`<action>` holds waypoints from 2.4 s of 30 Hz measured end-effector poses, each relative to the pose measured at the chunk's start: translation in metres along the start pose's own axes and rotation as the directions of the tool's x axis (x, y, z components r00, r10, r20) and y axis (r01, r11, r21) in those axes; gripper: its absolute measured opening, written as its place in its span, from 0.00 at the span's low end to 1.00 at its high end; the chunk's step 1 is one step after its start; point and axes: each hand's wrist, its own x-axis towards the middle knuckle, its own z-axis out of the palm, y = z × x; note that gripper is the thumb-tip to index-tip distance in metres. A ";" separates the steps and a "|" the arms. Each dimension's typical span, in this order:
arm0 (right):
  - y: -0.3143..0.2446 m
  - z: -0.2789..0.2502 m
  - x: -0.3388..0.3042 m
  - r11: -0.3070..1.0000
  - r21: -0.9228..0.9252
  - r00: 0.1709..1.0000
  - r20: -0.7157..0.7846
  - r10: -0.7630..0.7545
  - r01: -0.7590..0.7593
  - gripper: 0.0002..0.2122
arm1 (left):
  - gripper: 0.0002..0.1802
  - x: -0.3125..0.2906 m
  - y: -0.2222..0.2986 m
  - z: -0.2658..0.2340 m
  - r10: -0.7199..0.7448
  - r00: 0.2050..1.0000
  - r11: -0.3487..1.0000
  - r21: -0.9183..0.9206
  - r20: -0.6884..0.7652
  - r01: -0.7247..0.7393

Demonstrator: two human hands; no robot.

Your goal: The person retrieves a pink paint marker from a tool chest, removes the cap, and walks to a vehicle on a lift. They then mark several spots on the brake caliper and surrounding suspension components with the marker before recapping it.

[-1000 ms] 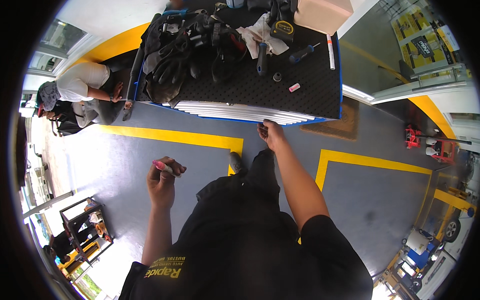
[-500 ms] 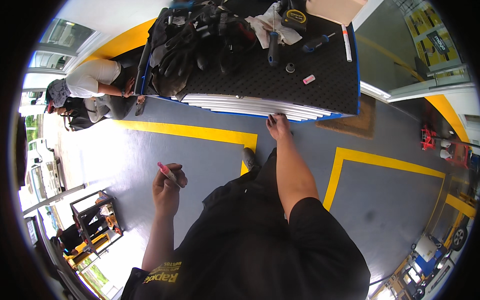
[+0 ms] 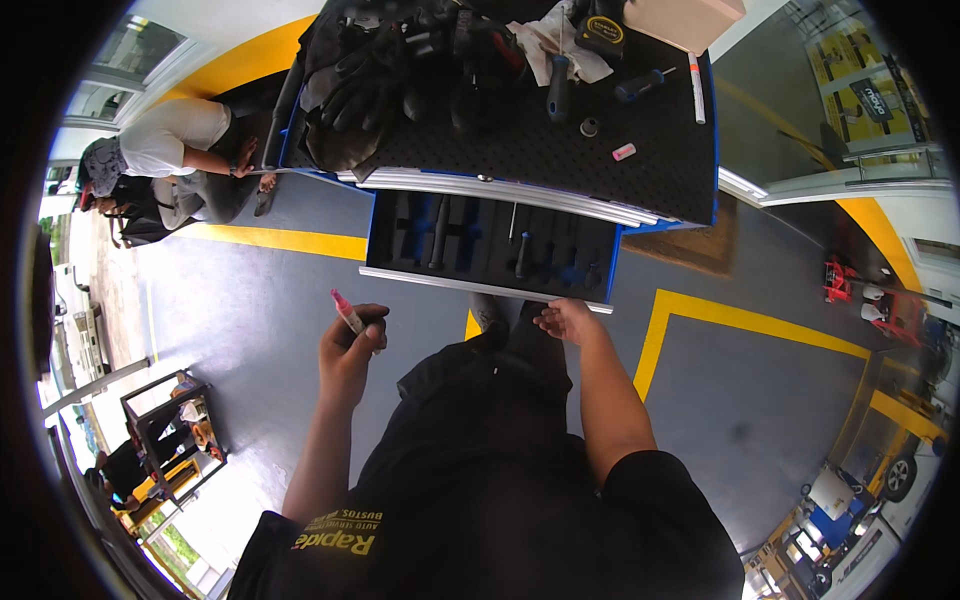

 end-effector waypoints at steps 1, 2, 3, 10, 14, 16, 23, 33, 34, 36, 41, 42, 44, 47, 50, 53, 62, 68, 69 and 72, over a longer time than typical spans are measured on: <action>-0.002 -0.005 -0.008 0.999 -0.037 1.000 0.001 -0.002 0.002 0.13 | 0.19 0.002 -0.002 0.001 -0.005 1.000 1.000 -0.016 0.011 0.005; -0.005 -0.008 -0.014 0.994 -0.104 0.999 -0.019 0.028 -0.030 0.13 | 0.19 0.004 -0.004 0.003 -0.005 1.000 1.000 -0.027 0.019 0.006; -0.010 -0.011 -0.019 0.985 -0.171 0.999 -0.033 -0.007 0.002 0.13 | 0.20 0.006 -0.006 0.004 -0.002 1.000 0.999 -0.036 0.028 0.003; -0.032 0.008 -0.031 0.946 -0.314 0.996 0.060 -0.067 0.083 0.11 | 0.20 0.011 -0.011 0.001 0.005 0.999 1.000 -0.012 0.051 -0.005; -0.053 0.043 -0.020 0.845 0.393 0.904 0.074 -0.421 0.362 0.08 | 0.19 0.000 -0.008 -0.006 0.031 0.999 0.999 -0.017 0.010 -0.031; -0.088 0.052 -0.007 0.622 0.667 0.872 -0.089 -0.481 0.411 0.06 | 0.19 -0.007 -0.004 -0.008 0.027 1.000 1.000 0.002 -0.008 -0.027; -0.143 0.042 0.019 0.607 0.702 0.891 -0.088 -0.444 0.372 0.02 | 0.16 -0.028 0.014 -0.012 0.034 0.998 0.999 -0.015 -0.060 -0.035; -0.066 0.041 -0.044 0.893 0.406 0.977 -0.001 -0.213 0.195 0.09 | 0.14 -0.033 0.006 -0.026 0.041 0.995 0.999 -0.021 -0.092 -0.043; -0.059 0.037 -0.058 0.962 0.203 0.982 0.000 -0.188 0.184 0.09 | 0.14 -0.030 0.003 -0.026 0.021 0.994 0.999 -0.022 -0.105 -0.024; -0.047 0.028 -0.082 0.969 -0.225 0.994 -0.011 -0.110 0.105 0.09 | 0.14 -0.023 -0.004 -0.026 -0.002 0.998 0.999 -0.053 -0.064 -0.002; -0.038 0.029 -0.091 0.906 -0.337 0.959 -0.026 -0.282 0.257 0.12 | 0.15 -0.001 -0.047 -0.030 -0.081 0.996 0.995 0.063 0.019 0.080; -0.036 0.035 -0.085 0.894 -0.330 0.945 -0.016 -0.326 0.303 0.12 | 0.15 0.004 -0.063 -0.028 -0.113 0.993 0.992 0.055 0.023 0.112; -0.033 0.051 -0.071 0.848 -0.359 0.909 -0.001 -0.418 0.390 0.12 | 0.15 0.013 -0.097 -0.027 -0.184 0.983 0.981 0.062 0.027 0.182; -0.028 0.087 -0.048 0.730 -0.448 0.827 0.039 -0.561 0.516 0.12 | 0.16 0.019 -0.141 -0.035 -0.295 0.956 0.948 0.129 0.006 0.291; -0.026 0.124 -0.033 0.556 -0.577 0.721 0.085 -0.687 0.598 0.12 | 0.19 0.022 -0.164 -0.046 -0.396 0.917 0.890 0.225 -0.049 0.397; -0.024 0.155 -0.032 0.380 -0.747 0.679 0.129 -0.722 0.546 0.11 | 0.19 0.019 -0.173 -0.055 -0.355 0.935 0.911 0.219 -0.012 0.349; -0.091 0.188 -0.028 0.120 -0.893 0.536 0.150 -0.831 0.435 0.11 | 0.22 -0.007 -0.215 -0.071 -0.426 0.902 0.873 0.227 -0.075 0.431; -0.106 0.178 -0.028 0.082 -0.950 0.754 0.185 -0.630 0.301 0.09 | 0.19 -0.019 -0.225 -0.070 -0.375 0.918 0.894 0.214 -0.127 0.395; -0.100 0.174 -0.032 0.095 -0.970 0.844 0.144 -0.517 0.224 0.10 | 0.19 -0.017 -0.224 -0.070 -0.386 0.912 0.886 0.222 -0.135 0.408; -0.070 0.154 -0.051 0.139 -0.990 0.987 -0.021 -0.159 0.002 0.12 | 0.18 -0.016 -0.222 -0.068 -0.396 0.907 0.884 0.209 -0.142 0.419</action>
